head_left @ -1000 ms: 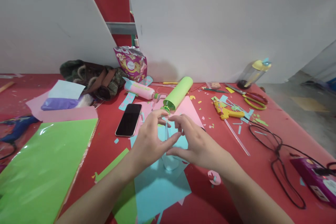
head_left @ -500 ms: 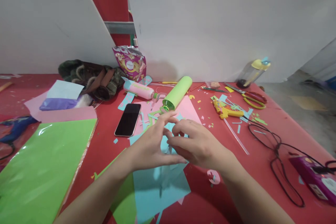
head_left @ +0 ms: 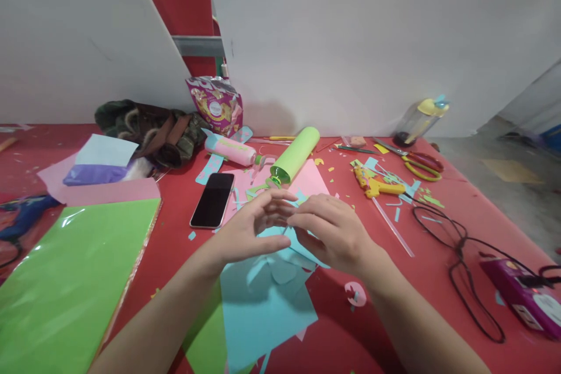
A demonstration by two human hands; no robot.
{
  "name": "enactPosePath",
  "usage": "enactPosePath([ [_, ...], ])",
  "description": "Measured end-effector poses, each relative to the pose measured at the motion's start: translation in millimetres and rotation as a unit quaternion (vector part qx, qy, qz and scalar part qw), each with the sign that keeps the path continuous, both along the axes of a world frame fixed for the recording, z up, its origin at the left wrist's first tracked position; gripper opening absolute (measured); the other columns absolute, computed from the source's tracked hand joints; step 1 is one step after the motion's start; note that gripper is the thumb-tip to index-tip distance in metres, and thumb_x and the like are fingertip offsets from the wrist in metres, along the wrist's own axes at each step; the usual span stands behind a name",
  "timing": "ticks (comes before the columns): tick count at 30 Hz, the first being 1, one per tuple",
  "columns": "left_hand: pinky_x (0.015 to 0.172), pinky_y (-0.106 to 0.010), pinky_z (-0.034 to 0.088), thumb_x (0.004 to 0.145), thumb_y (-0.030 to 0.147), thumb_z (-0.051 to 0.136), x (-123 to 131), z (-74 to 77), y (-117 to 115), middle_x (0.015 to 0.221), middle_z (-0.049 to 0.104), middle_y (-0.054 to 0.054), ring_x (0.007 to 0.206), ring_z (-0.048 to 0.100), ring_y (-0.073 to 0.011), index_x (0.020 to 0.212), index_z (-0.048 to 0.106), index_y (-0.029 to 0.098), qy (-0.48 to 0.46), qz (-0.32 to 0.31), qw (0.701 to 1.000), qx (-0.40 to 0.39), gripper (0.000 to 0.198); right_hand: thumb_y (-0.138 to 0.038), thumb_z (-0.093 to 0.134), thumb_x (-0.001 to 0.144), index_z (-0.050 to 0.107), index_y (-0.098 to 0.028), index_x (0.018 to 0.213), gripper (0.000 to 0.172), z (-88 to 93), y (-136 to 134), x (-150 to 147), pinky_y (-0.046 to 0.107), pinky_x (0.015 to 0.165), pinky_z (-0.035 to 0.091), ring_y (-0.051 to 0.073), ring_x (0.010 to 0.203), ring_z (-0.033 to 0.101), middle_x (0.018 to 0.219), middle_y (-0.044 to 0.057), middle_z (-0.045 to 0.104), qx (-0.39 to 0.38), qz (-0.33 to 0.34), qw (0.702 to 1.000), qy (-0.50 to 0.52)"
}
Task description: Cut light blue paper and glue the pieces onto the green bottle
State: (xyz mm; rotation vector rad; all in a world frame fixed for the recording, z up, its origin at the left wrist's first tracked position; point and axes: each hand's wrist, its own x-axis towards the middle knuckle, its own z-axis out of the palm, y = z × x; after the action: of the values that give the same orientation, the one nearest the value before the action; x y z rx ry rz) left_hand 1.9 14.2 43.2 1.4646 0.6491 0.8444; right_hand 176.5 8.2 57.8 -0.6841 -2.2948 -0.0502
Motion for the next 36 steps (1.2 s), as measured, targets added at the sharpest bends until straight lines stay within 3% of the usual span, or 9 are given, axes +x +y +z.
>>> enactPosePath([
  [3,0.085,-0.035,0.047,0.062,0.047,0.066,1,-0.9,1,0.103,0.055,-0.009,0.099,0.055,-0.0216,0.106,0.047,0.022,-0.005,0.004,1.000,-0.009,0.054,-0.010,0.046,0.077,0.054,-0.016,0.072,0.011,0.0,0,-1,0.026,0.056,0.044,0.013,0.063,0.053,0.067,0.004,0.059,0.011,-0.010,1.000,0.015],
  [12,0.088,-0.035,0.043,0.065,0.024,0.067,-2,-0.6,4,0.102,0.059,-0.007,0.098,0.055,-0.0207,0.102,0.054,0.017,0.067,-0.002,0.997,0.025,0.039,-0.010,0.044,0.078,0.053,-0.016,0.075,0.011,-3.3,2,-1,0.025,0.055,0.043,0.013,0.061,0.054,0.067,0.004,0.060,0.002,-0.014,1.000,-0.005],
  [16,0.092,-0.037,0.039,0.066,0.024,0.065,-3,0.1,6,0.107,0.056,-0.009,0.102,0.052,-0.0213,0.105,0.051,0.015,0.103,0.026,0.994,0.031,0.043,-0.023,0.048,0.081,0.052,-0.015,0.088,0.011,1.9,5,7,0.028,0.065,0.045,0.017,0.077,0.056,0.081,0.007,0.061,-0.055,-0.009,0.998,-0.033],
  [18,0.095,-0.039,0.036,0.066,0.025,0.064,-3,1.1,6,0.111,0.054,-0.010,0.105,0.050,-0.0220,0.107,0.050,0.016,0.136,0.042,0.989,0.036,0.044,-0.027,0.047,0.081,0.051,-0.015,0.097,0.020,1.9,12,20,0.030,0.072,0.045,0.018,0.084,0.056,0.090,0.009,0.061,-0.108,-0.069,0.990,-0.061],
  [20,0.096,-0.041,0.034,0.066,0.027,0.064,-4,2.7,6,0.115,0.053,-0.009,0.109,0.047,-0.0225,0.107,0.050,0.017,0.172,0.051,0.982,0.050,0.044,-0.024,0.043,0.082,0.051,-0.014,0.100,0.022,-3.7,23,41,0.033,0.079,0.043,0.021,0.091,0.055,0.097,0.011,0.060,-0.163,-0.203,0.958,-0.118],
  [22,0.097,-0.041,0.033,0.066,0.027,0.064,-5,4.4,6,0.118,0.051,-0.009,0.113,0.044,-0.0230,0.107,0.050,0.019,0.199,0.054,0.976,0.074,0.044,-0.017,0.039,0.081,0.048,-0.016,0.108,0.028,-15.2,36,67,0.032,0.086,0.040,0.021,0.104,0.049,0.111,0.011,0.054,-0.240,-0.369,0.871,-0.220],
  [25,0.096,-0.040,0.033,0.066,0.027,0.064,-6,6.5,5,0.121,0.049,-0.008,0.117,0.040,-0.0230,0.106,0.051,0.021,0.219,0.048,0.969,0.105,0.043,-0.011,0.036,0.078,0.046,-0.009,0.111,0.034,-37.6,52,109,0.048,0.079,0.040,0.032,0.103,0.048,0.110,0.019,0.053,-0.271,-0.480,0.800,-0.236],
  [29,0.096,-0.040,0.034,0.067,0.030,0.063,-7,8.0,4,0.124,0.046,-0.006,0.119,0.037,-0.0226,0.109,0.049,0.023,0.242,0.039,0.962,0.120,0.044,-0.010,0.036,0.077,0.045,-0.012,0.114,0.038,-58.8,62,146,0.054,0.079,0.037,0.034,0.105,0.046,0.115,0.019,0.050,-0.296,-0.527,0.753,-0.262],
  [36,0.097,-0.039,0.032,0.069,0.032,0.062,-8,10.4,4,0.124,0.046,-0.006,0.118,0.038,-0.0205,0.111,0.047,0.024,0.266,0.043,0.955,0.125,0.046,-0.013,0.047,0.069,0.045,-0.015,0.116,0.048,-69.4,70,161,0.052,0.075,0.037,0.035,0.102,0.046,0.106,0.018,0.054,-0.309,-0.523,0.736,-0.298],
])
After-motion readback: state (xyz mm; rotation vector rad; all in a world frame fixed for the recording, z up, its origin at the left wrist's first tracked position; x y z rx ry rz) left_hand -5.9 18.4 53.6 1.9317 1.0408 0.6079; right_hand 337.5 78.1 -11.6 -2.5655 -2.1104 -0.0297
